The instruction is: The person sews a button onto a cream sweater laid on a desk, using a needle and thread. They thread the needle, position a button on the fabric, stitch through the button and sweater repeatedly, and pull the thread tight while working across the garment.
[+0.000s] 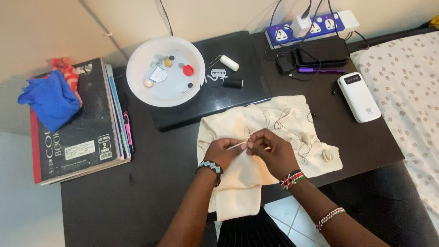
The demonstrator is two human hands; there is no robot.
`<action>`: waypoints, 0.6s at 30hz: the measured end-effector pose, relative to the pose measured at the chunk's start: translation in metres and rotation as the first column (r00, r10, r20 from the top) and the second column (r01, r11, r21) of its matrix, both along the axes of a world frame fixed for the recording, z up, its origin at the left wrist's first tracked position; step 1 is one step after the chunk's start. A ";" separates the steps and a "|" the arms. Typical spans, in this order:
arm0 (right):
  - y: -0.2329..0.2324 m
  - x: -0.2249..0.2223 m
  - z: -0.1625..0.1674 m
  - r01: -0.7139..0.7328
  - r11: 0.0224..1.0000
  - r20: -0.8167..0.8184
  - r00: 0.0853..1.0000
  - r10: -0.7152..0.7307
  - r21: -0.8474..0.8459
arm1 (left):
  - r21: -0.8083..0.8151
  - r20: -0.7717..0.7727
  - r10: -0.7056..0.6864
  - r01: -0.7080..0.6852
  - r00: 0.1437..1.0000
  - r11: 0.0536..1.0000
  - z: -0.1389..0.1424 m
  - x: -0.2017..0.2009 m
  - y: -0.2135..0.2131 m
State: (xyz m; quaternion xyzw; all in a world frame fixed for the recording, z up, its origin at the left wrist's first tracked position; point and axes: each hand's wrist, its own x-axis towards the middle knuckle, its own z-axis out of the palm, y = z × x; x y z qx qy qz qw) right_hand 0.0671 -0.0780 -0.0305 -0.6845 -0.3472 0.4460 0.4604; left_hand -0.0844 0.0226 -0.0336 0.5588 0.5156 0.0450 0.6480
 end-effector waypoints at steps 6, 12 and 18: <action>-0.004 -0.007 0.011 -0.055 0.997 0.186 0.980 0.066 -0.060 | -0.107 -0.148 0.035 -0.051 0.988 0.993 -0.001 0.001 0.001; -0.002 -0.001 0.014 -0.054 0.981 0.221 0.971 0.095 -0.186 | -0.105 -0.024 0.010 -0.013 1.000 0.994 -0.002 -0.012 0.004; 0.001 0.004 0.009 -0.026 0.999 -0.005 1.000 0.026 -0.033 | -0.067 -0.130 0.070 -0.079 0.989 0.995 -0.007 -0.006 0.004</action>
